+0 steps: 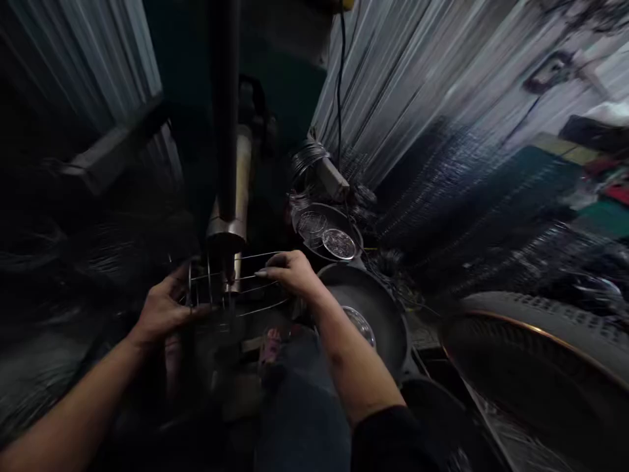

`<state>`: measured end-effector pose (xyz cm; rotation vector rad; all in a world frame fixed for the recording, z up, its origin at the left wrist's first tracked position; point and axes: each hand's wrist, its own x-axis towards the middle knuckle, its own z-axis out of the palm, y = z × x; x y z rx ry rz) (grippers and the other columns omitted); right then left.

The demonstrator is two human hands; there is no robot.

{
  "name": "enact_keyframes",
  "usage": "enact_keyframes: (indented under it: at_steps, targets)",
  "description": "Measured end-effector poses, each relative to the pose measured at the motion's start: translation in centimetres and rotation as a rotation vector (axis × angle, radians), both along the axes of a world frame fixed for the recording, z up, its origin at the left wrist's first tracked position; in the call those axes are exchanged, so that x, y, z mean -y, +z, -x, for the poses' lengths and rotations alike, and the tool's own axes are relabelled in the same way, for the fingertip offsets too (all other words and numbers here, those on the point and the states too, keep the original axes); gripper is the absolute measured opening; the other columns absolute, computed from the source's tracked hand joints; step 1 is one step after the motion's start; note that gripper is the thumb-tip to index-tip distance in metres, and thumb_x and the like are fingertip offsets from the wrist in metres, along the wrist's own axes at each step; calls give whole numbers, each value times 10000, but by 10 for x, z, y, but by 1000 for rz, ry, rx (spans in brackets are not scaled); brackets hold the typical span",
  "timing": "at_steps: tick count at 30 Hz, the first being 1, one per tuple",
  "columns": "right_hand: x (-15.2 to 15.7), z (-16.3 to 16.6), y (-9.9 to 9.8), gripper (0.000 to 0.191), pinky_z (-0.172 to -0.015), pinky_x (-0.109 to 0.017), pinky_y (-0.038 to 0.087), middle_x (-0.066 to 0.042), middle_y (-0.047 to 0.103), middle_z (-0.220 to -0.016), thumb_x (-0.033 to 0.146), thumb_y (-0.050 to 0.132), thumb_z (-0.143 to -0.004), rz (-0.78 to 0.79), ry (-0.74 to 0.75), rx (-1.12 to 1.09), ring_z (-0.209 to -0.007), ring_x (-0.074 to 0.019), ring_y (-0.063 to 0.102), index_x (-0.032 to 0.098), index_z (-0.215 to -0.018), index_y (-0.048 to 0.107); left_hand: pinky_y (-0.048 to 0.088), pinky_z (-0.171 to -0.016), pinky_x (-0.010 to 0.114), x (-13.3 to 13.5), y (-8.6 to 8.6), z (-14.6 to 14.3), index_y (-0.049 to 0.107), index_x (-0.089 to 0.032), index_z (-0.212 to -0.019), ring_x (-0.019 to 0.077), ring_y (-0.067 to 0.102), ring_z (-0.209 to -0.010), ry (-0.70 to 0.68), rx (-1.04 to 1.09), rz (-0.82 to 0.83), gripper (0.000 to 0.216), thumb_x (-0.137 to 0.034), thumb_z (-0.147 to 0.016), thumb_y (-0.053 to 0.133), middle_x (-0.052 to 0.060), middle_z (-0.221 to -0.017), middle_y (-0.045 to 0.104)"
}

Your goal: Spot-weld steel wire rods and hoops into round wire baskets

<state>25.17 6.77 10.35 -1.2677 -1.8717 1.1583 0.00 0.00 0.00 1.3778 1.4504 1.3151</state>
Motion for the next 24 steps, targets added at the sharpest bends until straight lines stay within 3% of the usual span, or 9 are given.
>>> enact_keyframes:
  at_steps: [7, 15, 19, 24]
  targets:
    - [-1, 2, -1, 289, -508, -228, 349, 19, 558, -538, 396, 778, -576, 33, -16, -27, -527, -105, 467, 128, -634, 683, 396, -1059, 486, 2, 10, -2, 471, -198, -1351, 314, 542, -1187, -6, 32, 4, 987, -390, -469, 870, 120, -1323, 555]
    - [-3, -14, -21, 238, -589, -251, 399, 4, 587, -637, 382, 781, -604, -225, -116, -147, -616, -135, 528, 167, -649, 690, 388, -1058, 521, 2, 10, -1, 448, -196, -1367, 330, 547, -1179, -7, 88, 74, 1019, -373, -458, 872, 131, -1310, 562]
    - [-6, -17, -35, 251, -559, -243, 369, 19, 537, -601, 381, 795, -584, -251, -205, -265, -581, -118, 486, 166, -599, 665, 424, -1032, 495, 3, 15, -2, 431, -198, -1380, 324, 572, -1148, 5, 95, 113, 1044, -367, -449, 874, 109, -1234, 615]
    - [-8, -15, -38, 250, -548, -241, 348, 25, 521, -584, 364, 799, -574, -222, -202, -320, -571, -111, 464, 165, -572, 647, 440, -1023, 467, 4, 20, -4, 476, -174, -1347, 336, 568, -1148, 41, 93, 124, 1045, -384, -409, 886, 116, -1221, 621]
